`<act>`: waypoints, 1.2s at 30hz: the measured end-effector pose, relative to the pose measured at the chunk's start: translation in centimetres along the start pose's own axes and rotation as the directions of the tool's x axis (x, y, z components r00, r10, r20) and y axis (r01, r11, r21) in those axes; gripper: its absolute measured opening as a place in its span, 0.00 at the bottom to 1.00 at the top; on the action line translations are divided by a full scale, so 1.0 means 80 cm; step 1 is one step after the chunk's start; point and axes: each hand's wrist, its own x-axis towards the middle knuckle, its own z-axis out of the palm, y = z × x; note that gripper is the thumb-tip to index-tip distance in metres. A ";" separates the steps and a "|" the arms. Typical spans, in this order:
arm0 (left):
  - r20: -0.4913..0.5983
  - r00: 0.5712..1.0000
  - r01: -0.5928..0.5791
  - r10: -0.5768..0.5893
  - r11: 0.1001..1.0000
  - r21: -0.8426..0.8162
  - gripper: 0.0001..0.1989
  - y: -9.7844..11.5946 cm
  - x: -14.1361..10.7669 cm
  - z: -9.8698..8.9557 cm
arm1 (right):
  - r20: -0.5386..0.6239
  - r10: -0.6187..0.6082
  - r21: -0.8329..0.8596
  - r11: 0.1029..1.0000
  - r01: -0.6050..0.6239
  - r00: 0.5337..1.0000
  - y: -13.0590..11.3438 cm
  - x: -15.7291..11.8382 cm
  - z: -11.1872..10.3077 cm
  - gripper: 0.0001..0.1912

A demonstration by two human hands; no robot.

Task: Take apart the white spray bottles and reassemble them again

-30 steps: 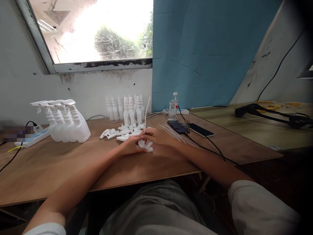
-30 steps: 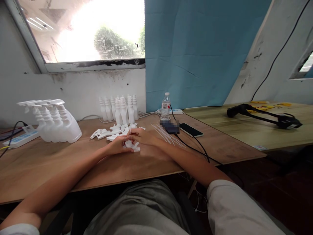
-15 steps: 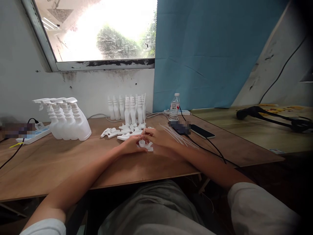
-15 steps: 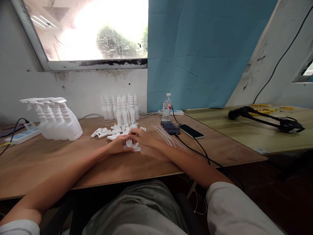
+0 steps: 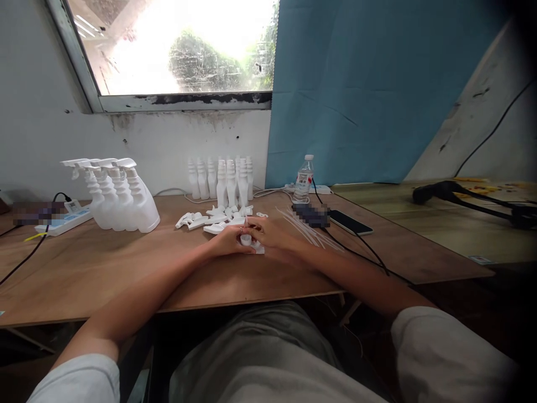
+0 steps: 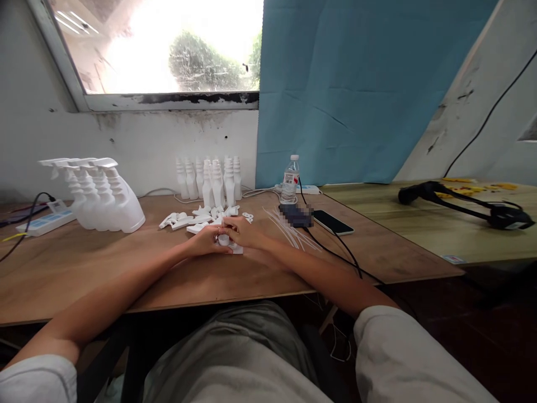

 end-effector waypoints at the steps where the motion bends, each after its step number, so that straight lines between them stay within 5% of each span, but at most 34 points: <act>1: 0.031 0.999 0.007 -0.008 1.000 0.012 0.18 0.004 0.000 -0.006 | 0.001 0.024 0.041 0.999 -0.024 1.000 0.002 -0.001 0.000 0.16; 5: 0.180 0.982 0.053 -0.059 0.998 0.038 0.19 0.012 0.001 -0.056 | -0.008 0.062 0.104 0.993 -0.060 0.998 0.007 -0.005 -0.001 0.18; 8: -0.013 0.976 0.219 -0.219 0.976 0.020 0.22 -0.010 0.010 -0.103 | 0.019 0.010 0.079 0.997 -0.011 1.000 0.006 -0.004 0.000 0.19; 12: -0.442 0.754 0.573 -0.486 0.816 0.079 0.22 -0.068 0.046 -0.136 | 0.085 -0.129 -0.026 0.991 0.131 0.988 0.000 -0.004 0.002 0.20; 17: -0.566 0.621 0.703 -0.542 0.705 0.095 0.28 -0.126 0.092 -0.117 | 0.124 -0.195 -0.040 0.979 0.201 0.973 -0.001 -0.009 0.000 0.15; 22: -0.599 0.589 0.739 -0.542 0.661 0.129 0.21 -0.148 0.100 -0.098 | 0.177 -0.112 -0.037 0.992 0.120 0.978 0.006 -0.012 0.001 0.12; 26: -0.677 0.564 0.744 -0.473 0.647 0.167 0.20 -0.139 0.083 -0.118 | 0.093 -0.021 -0.008 1.000 0.022 0.995 0.012 -0.010 0.002 0.21; 31: -0.759 0.592 0.679 -0.271 0.675 0.289 0.22 -0.109 0.026 -0.154 | -0.010 0.006 0.034 0.999 -0.006 1.000 0.013 -0.007 -0.017 0.41; 36: -0.782 0.612 0.631 -0.119 0.670 0.391 0.20 -0.096 -0.040 -0.157 | 0.064 0.007 -0.076 0.997 -0.002 0.998 0.012 -0.008 -0.046 0.34</act>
